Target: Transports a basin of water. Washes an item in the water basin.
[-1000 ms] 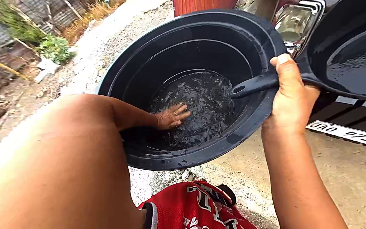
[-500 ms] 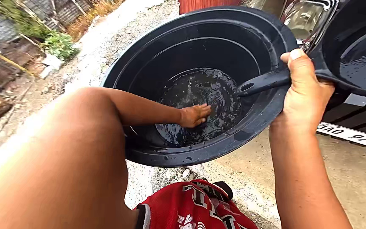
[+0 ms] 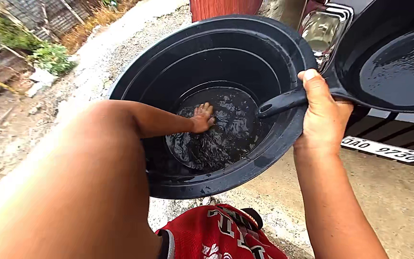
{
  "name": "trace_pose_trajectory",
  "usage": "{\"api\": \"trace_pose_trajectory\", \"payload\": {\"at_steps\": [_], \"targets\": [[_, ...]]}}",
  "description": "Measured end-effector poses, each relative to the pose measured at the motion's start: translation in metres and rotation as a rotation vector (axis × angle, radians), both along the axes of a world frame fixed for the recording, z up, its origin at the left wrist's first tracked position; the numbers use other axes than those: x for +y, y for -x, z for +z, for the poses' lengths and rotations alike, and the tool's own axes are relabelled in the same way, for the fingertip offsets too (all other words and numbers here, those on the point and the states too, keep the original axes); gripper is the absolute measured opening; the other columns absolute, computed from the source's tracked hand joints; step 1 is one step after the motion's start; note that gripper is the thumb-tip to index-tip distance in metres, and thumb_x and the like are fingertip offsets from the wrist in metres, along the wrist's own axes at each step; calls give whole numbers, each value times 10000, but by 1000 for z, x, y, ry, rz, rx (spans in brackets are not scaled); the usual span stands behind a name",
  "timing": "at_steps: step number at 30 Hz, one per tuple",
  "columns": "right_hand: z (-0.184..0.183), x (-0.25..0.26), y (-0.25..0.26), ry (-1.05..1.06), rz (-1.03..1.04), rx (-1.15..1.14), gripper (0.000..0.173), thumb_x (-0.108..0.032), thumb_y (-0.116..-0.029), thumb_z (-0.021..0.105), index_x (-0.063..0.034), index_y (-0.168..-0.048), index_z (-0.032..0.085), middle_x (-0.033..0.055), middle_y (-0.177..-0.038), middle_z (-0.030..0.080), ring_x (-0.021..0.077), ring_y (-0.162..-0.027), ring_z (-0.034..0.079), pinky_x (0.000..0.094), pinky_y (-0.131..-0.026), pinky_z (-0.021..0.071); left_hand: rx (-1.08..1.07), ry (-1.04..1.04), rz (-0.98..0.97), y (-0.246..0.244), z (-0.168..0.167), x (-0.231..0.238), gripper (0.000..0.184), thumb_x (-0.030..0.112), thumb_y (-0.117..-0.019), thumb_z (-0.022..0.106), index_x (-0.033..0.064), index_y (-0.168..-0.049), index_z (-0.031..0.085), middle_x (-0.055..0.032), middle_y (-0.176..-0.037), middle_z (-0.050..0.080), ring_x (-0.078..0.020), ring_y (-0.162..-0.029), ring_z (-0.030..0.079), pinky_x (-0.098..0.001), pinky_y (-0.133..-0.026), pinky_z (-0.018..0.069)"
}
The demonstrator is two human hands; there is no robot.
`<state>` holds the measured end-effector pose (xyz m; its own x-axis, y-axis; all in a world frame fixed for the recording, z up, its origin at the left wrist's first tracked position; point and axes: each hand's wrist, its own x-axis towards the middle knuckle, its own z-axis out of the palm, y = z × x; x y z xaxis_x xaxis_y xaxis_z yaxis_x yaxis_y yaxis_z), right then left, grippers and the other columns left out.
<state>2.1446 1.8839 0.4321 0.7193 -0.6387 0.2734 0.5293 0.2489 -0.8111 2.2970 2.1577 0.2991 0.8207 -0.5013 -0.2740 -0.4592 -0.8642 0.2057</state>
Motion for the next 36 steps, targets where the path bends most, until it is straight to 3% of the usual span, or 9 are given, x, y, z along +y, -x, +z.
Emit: {"api": "trace_pose_trajectory", "payload": {"at_steps": [4,7,12,14,18,23,27,29,36], "targets": [[3,-1,-4,-21,-19,18,307,-70,-935,732,-3,-1196,586,68,-1027,727,159,-1003,721,343,-934,614,-117,-47,-414,20,-14,-73,560,200,-1004,597,-44,-1494,479,-294,-1620,331,-470,-1543,209,-649,-1245,145],[3,1,-4,-13,-14,30,264,-72,-948,713,-8,-1177,600,63,-1020,729,155,-1005,722,341,-932,616,-103,74,-571,-2,-11,-71,544,199,-1069,439,-34,-1558,391,-228,-1644,342,-374,-1559,255,-530,-1286,127],[1,1,-4,-28,-27,24,284,-79,-950,716,-2,-1194,591,74,-1034,727,162,-1006,724,344,-930,620,-104,-111,-296,-71,6,-17,521,268,-1128,312,152,-1636,312,-78,-1681,334,-282,-1525,370,-546,-1236,312],[2,1,-8,-42,-38,19,284,-81,-942,725,1,-1185,602,77,-1025,729,162,-995,724,345,-921,621,-60,-239,-181,-74,18,14,530,287,-1127,317,126,-1631,309,-150,-1649,373,-364,-1459,457,-608,-1173,374],[7,1,-12,-82,-46,-3,239,-70,-945,718,-5,-1152,616,67,-994,733,150,-972,727,328,-908,620,94,-420,-27,-28,33,67,590,310,-1109,386,-3,-1603,303,-254,-1618,371,-440,-1431,461,-654,-1142,377],[8,3,-12,-99,-41,0,250,-78,-947,721,-10,-1159,610,60,-991,732,148,-971,728,330,-904,623,517,-604,-159,67,64,40,527,347,-1129,372,-89,-1326,592,-339,-1344,575,-492,-1301,541,-647,-1084,408],[8,2,-10,-99,-39,-14,258,-59,-951,708,3,-1176,599,71,-1015,724,152,-997,721,335,-929,613,712,-179,-280,133,108,-11,441,207,-1133,366,-14,-1500,470,-219,-1525,483,-313,-1443,423,-470,-1190,296],[8,2,-8,-96,-38,-4,257,-60,-952,705,-2,-1177,595,66,-1014,723,147,-995,720,328,-926,612,637,20,-520,132,92,-23,556,97,-1093,369,-41,-1614,232,-232,-1699,186,-341,-1598,126,-442,-1289,93],[3,1,-4,-47,-37,26,253,-92,-960,709,-9,-1177,609,65,-1017,733,156,-989,726,343,-919,620,-11,91,-1067,12,0,-85,542,269,-1055,507,11,-1531,475,-200,-1599,437,-403,-1522,332,-590,-1249,205]]}}
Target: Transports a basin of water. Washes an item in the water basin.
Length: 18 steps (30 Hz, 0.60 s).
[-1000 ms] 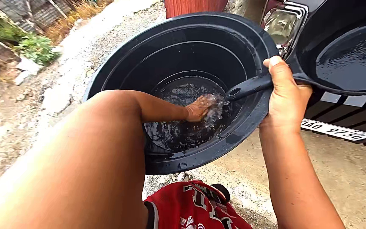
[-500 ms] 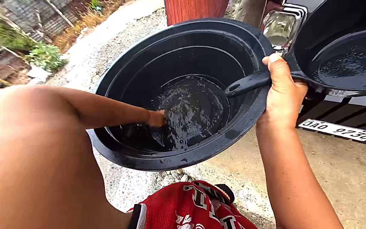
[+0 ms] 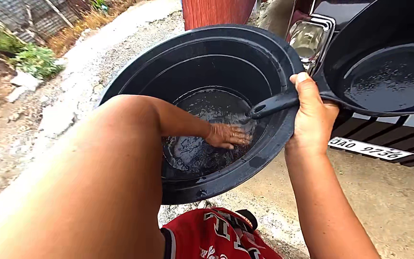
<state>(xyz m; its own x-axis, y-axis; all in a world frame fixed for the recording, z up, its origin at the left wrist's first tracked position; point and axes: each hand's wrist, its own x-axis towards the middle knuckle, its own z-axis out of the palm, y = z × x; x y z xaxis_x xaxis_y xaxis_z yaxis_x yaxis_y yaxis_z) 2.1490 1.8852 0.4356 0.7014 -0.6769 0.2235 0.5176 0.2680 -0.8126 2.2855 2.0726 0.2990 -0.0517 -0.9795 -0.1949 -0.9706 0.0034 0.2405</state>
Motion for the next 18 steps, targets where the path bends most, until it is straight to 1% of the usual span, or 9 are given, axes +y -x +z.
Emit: {"api": "trace_pose_trajectory", "payload": {"at_steps": [2,3,4,7,9,11,13,15,18], "targets": [[1,0,-1,1,-2,8,242,-88,-954,713,-12,-1163,616,63,-1002,733,155,-980,727,344,-912,622,-155,-133,126,-34,14,-15,432,319,-1105,450,41,-1386,622,-194,-1414,616,-399,-1383,523,-626,-1135,391],[2,0,-1,2,1,11,244,-86,-953,714,-15,-1163,613,61,-1001,732,154,-978,727,344,-910,622,-215,-210,182,-51,21,-20,449,351,-1114,422,57,-1380,631,-194,-1435,602,-397,-1403,498,-619,-1159,355],[1,1,-2,6,8,12,256,-89,-952,717,-15,-1173,610,62,-1010,735,157,-984,728,347,-915,621,-251,-205,173,-71,21,-20,464,343,-1096,442,74,-1442,593,-184,-1519,534,-391,-1466,416,-594,-1221,260],[-1,1,-2,25,14,9,276,-88,-955,713,-14,-1194,596,67,-1030,732,161,-999,724,350,-928,617,-303,-148,154,-123,13,-1,565,359,-1094,437,80,-1585,411,-135,-1660,362,-344,-1563,264,-590,-1281,52],[-2,0,0,30,12,0,263,-78,-951,714,-13,-1179,600,69,-1023,728,161,-992,722,350,-925,617,-421,-204,203,-152,15,28,604,385,-1098,400,96,-1624,331,-106,-1692,302,-301,-1587,205,-589,-1285,51],[-3,0,0,38,8,1,223,-74,-952,709,-21,-1148,618,56,-993,728,148,-971,723,337,-910,620,-541,-306,249,-173,20,75,631,415,-1107,372,66,-1628,303,-125,-1703,266,-296,-1599,159,-585,-1288,44],[-1,1,0,22,7,-2,200,-65,-951,708,-18,-1126,626,58,-971,731,153,-954,728,338,-895,625,-606,-439,292,-173,24,131,671,393,-1092,421,-10,-1612,290,-177,-1700,244,-319,-1599,146,-577,-1291,52],[0,3,0,0,2,-9,207,-62,-951,706,-15,-1130,614,62,-977,727,159,-958,728,342,-898,626,-578,-574,402,-146,26,176,696,380,-1093,420,-93,-1583,276,-245,-1690,212,-371,-1595,135,-574,-1290,53],[-1,2,-3,-11,3,-35,246,-68,-959,699,0,-1169,590,82,-1012,722,183,-993,722,368,-928,618,-406,-824,690,-72,32,194,745,408,-1102,381,-139,-1576,206,-321,-1677,144,-453,-1582,90,-582,-1278,30]]}}
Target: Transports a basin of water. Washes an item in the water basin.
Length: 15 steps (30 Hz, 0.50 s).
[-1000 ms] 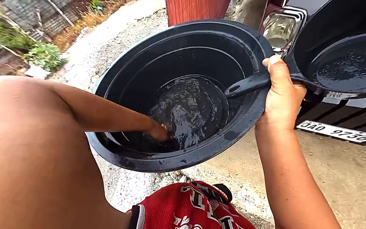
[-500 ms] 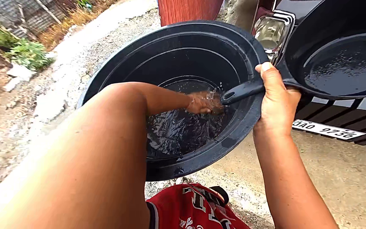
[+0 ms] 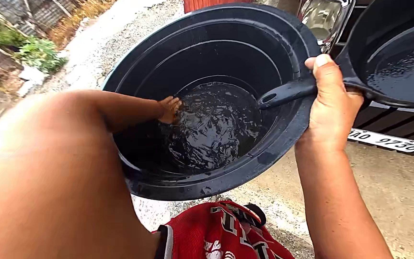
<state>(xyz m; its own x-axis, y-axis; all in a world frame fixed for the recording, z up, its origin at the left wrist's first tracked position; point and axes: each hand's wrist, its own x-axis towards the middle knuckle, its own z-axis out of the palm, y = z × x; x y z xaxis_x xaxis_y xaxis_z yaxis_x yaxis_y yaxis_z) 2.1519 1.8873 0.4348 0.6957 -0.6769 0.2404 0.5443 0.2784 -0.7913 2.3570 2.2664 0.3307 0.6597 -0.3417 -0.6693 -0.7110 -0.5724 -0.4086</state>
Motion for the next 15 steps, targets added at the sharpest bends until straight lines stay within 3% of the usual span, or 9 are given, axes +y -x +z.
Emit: {"api": "trace_pose_trajectory", "payload": {"at_steps": [2,4,7,9,10,11,13,14,15], "targets": [[1,0,-1,-3,-6,11,230,-89,-972,690,-1,-1163,596,81,-1003,724,182,-985,724,370,-924,619,111,-80,226,49,6,-6,741,395,-1099,403,-125,-1583,191,-329,-1679,105,-473,-1578,59,-601,-1268,9],[1,1,-1,-6,-11,12,246,-98,-976,688,0,-1180,589,82,-1012,723,181,-990,723,370,-925,618,248,-106,406,97,27,-29,670,372,-1103,426,-121,-1543,319,-341,-1646,221,-484,-1558,157,-640,-1252,76],[0,1,0,-15,-19,-14,259,-90,-971,696,4,-1186,585,79,-1016,723,177,-992,723,365,-926,620,467,10,644,159,62,-79,557,442,-1071,504,-62,-1257,653,-282,-1270,634,-423,-1231,584,-647,-1034,422],[-1,0,1,-12,-29,-10,256,-82,-962,703,1,-1177,592,70,-1008,723,166,-989,720,355,-928,615,613,128,740,187,88,-124,572,498,-1093,432,-15,-1099,683,-179,-990,653,-281,-915,617,-498,-822,492],[-1,0,1,-15,-30,-7,254,-77,-960,704,0,-1175,591,68,-1007,723,163,-992,720,351,-932,613,673,285,794,200,96,-141,481,442,-1116,390,59,-923,609,-48,-780,542,-140,-688,508,-339,-642,435],[0,1,1,-20,-28,-4,251,-75,-960,702,-1,-1173,593,67,-1006,724,161,-991,720,348,-934,611,766,489,871,206,97,-152,403,370,-1132,359,125,-893,572,42,-737,529,-36,-635,497,-238,-599,440],[1,0,-1,-22,-15,-4,257,-83,-965,700,1,-1183,593,73,-1015,727,168,-1001,721,351,-940,610,918,803,748,203,73,-152,378,308,-1140,314,133,-1236,635,53,-1114,671,19,-1017,615,-200,-897,494],[1,-2,-1,-19,-6,-7,264,-86,-967,699,4,-1190,590,76,-1022,725,171,-1007,720,354,-945,610,947,856,424,192,50,-142,481,278,-1142,268,66,-1510,494,-22,-1488,564,-48,-1383,485,-252,-1172,342],[0,-3,0,-17,-1,-7,250,-84,-968,696,-2,-1180,592,70,-1015,724,166,-1001,720,350,-939,612,880,876,62,180,22,-131,538,268,-1129,257,-3,-1580,371,-118,-1631,407,-183,-1538,323,-368,-1270,203]]}}
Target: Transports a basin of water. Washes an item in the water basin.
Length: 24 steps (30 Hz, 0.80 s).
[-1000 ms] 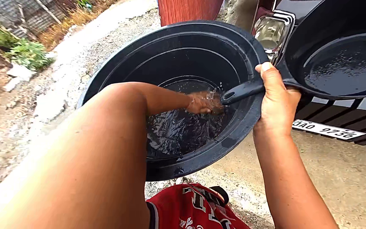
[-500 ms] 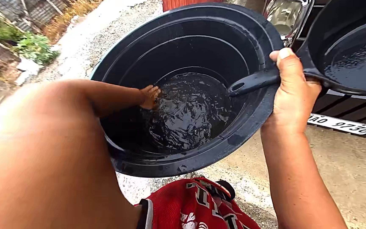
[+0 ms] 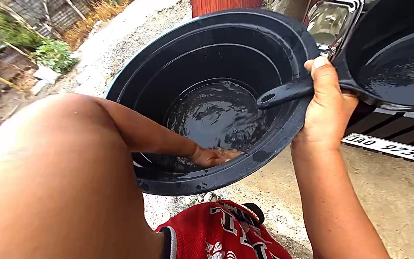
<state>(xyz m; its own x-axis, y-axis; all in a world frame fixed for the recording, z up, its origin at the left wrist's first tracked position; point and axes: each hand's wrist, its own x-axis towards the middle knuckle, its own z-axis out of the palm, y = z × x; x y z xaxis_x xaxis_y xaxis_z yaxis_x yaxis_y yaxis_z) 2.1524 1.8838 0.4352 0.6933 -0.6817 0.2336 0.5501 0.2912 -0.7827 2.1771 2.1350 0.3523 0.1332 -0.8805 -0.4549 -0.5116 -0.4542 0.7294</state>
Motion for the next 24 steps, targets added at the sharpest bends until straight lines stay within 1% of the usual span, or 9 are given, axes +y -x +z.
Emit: {"api": "trace_pose_trajectory", "payload": {"at_steps": [1,3,6,8,12,14,16,19,24], "targets": [[0,0,1,-3,6,-6,228,-72,-968,690,-8,-1164,591,64,-1006,720,161,-990,720,347,-931,613,-223,142,-178,-13,-28,14,588,291,-1093,285,-34,-1578,359,-184,-1659,338,-308,-1574,243,-484,-1284,146],[0,0,-1,-15,15,-16,211,-57,-966,686,-7,-1150,596,66,-1000,720,161,-982,721,348,-923,616,-514,245,-287,-47,-62,47,594,312,-1055,395,10,-1566,417,-205,-1655,337,-390,-1567,231,-585,-1277,149],[0,-2,-5,-19,16,-7,220,-57,-961,693,1,-1151,598,75,-1003,723,170,-992,722,355,-926,617,-719,84,-134,-88,-69,92,732,505,-1036,415,71,-1620,334,-220,-1692,232,-424,-1573,178,-619,-1263,165],[2,-1,-6,-1,15,9,216,-66,-961,694,-8,-1148,601,64,-994,726,163,-981,725,352,-919,619,-770,84,1,-99,-74,98,905,672,-1008,322,13,-1626,267,-252,-1689,207,-426,-1576,167,-587,-1281,146],[1,-1,-5,38,23,22,201,-77,-974,682,-12,-1146,601,62,-991,726,165,-977,726,357,-919,622,-787,-95,443,-96,-77,26,745,486,-1094,294,9,-1648,150,-213,-1724,95,-400,-1597,66,-643,-1259,78],[1,-1,-4,47,27,16,198,-75,-979,675,-8,-1148,596,68,-988,723,172,-972,725,366,-920,620,-793,-117,493,-96,-75,-16,688,391,-1101,350,6,-1643,174,-214,-1726,75,-413,-1596,33,-663,-1250,60],[2,-1,-6,53,24,14,189,-78,-985,668,-14,-1145,592,65,-988,722,171,-967,724,368,-921,618,-812,-74,396,-96,-76,-33,669,315,-1084,359,-60,-1615,201,-262,-1705,119,-408,-1595,69,-595,-1277,55],[1,-3,-7,49,23,16,209,-90,-988,670,-8,-1162,590,75,-996,724,183,-975,725,377,-923,619,-753,-98,191,-82,-62,-19,695,363,-1105,335,-111,-1594,196,-309,-1683,144,-425,-1586,117,-552,-1287,108],[0,-1,-5,23,25,18,215,-96,-987,673,-14,-1168,592,65,-999,724,176,-976,727,370,-919,621,-555,-84,-225,-65,-21,64,584,302,-1099,379,-22,-1584,355,-206,-1678,282,-358,-1575,226,-562,-1279,159]]}}
